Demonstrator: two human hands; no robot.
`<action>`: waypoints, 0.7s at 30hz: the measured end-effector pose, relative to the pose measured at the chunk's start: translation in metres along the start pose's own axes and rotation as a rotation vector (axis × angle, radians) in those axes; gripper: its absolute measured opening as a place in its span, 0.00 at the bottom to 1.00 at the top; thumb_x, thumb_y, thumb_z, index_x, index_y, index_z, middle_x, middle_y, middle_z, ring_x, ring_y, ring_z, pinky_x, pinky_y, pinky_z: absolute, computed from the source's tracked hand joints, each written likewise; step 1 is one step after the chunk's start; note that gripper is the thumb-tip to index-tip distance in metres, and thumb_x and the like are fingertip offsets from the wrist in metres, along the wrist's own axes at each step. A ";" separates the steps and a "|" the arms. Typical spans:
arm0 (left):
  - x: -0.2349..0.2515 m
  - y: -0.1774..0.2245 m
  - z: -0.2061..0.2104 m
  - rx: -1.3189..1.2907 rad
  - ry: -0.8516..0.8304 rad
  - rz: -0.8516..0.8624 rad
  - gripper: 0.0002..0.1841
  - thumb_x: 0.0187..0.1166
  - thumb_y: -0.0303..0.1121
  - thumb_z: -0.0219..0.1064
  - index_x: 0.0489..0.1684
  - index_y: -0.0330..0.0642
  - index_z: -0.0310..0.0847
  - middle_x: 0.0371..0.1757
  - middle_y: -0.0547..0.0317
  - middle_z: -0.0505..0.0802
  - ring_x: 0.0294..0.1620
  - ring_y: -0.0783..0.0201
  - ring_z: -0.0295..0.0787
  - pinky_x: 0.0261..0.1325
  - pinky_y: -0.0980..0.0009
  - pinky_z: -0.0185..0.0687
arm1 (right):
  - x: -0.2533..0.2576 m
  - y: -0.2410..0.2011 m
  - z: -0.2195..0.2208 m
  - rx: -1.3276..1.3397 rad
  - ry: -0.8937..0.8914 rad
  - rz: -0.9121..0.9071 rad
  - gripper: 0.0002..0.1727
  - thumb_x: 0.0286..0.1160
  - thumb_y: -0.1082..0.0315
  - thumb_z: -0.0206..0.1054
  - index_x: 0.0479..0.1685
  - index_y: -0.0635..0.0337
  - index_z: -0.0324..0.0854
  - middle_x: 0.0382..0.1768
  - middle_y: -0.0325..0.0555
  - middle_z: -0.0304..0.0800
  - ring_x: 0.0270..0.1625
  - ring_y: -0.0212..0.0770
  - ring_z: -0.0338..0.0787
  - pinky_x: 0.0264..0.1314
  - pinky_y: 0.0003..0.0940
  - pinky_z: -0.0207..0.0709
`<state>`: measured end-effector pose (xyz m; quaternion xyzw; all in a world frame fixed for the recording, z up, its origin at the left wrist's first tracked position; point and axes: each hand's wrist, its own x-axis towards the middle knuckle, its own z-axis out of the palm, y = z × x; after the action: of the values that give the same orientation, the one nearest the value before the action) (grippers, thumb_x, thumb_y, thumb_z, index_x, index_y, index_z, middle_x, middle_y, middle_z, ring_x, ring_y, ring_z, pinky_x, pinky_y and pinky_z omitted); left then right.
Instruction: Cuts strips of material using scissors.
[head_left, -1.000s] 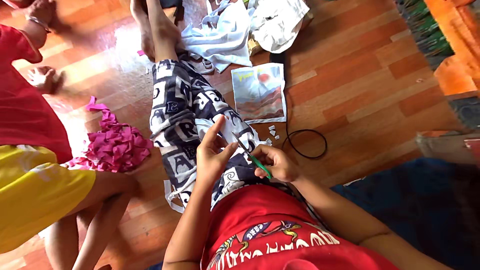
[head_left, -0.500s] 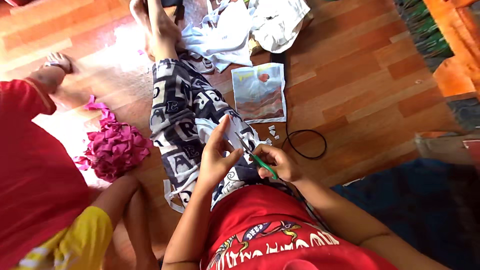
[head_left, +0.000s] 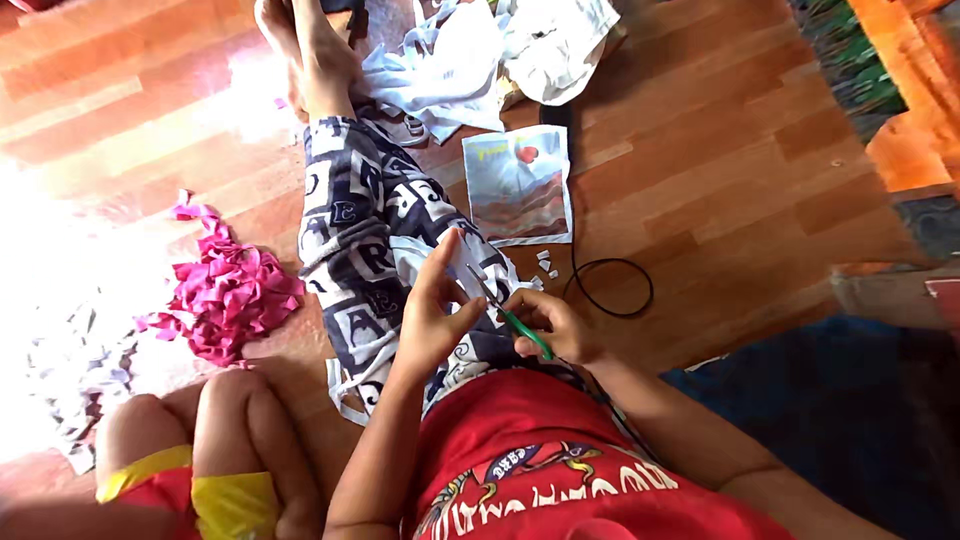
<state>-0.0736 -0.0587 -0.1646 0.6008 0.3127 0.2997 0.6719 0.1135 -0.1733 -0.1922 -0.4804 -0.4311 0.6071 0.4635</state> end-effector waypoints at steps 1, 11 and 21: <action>0.000 -0.001 0.000 0.006 -0.006 0.007 0.48 0.62 0.16 0.72 0.91 0.48 0.58 0.85 0.57 0.72 0.31 0.78 0.84 0.34 0.79 0.84 | 0.000 0.000 0.000 0.004 -0.001 0.000 0.25 0.63 0.43 0.78 0.48 0.50 0.80 0.25 0.18 0.83 0.26 0.15 0.83 0.31 0.14 0.79; 0.000 0.000 -0.001 0.016 0.017 -0.008 0.49 0.61 0.16 0.73 0.92 0.52 0.58 0.85 0.59 0.72 0.31 0.78 0.83 0.34 0.78 0.84 | -0.002 -0.002 0.003 0.002 0.058 0.010 0.15 0.65 0.60 0.77 0.46 0.52 0.80 0.27 0.19 0.86 0.26 0.15 0.83 0.30 0.13 0.80; 0.000 -0.001 0.001 0.006 -0.056 0.015 0.52 0.60 0.14 0.73 0.94 0.47 0.52 0.87 0.53 0.68 0.38 0.75 0.88 0.40 0.76 0.88 | -0.002 -0.002 0.000 0.029 0.030 0.006 0.22 0.63 0.47 0.78 0.47 0.49 0.80 0.26 0.18 0.85 0.26 0.15 0.83 0.30 0.13 0.79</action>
<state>-0.0727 -0.0591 -0.1652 0.6131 0.2902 0.2871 0.6764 0.1135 -0.1747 -0.1902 -0.4838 -0.4138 0.6075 0.4750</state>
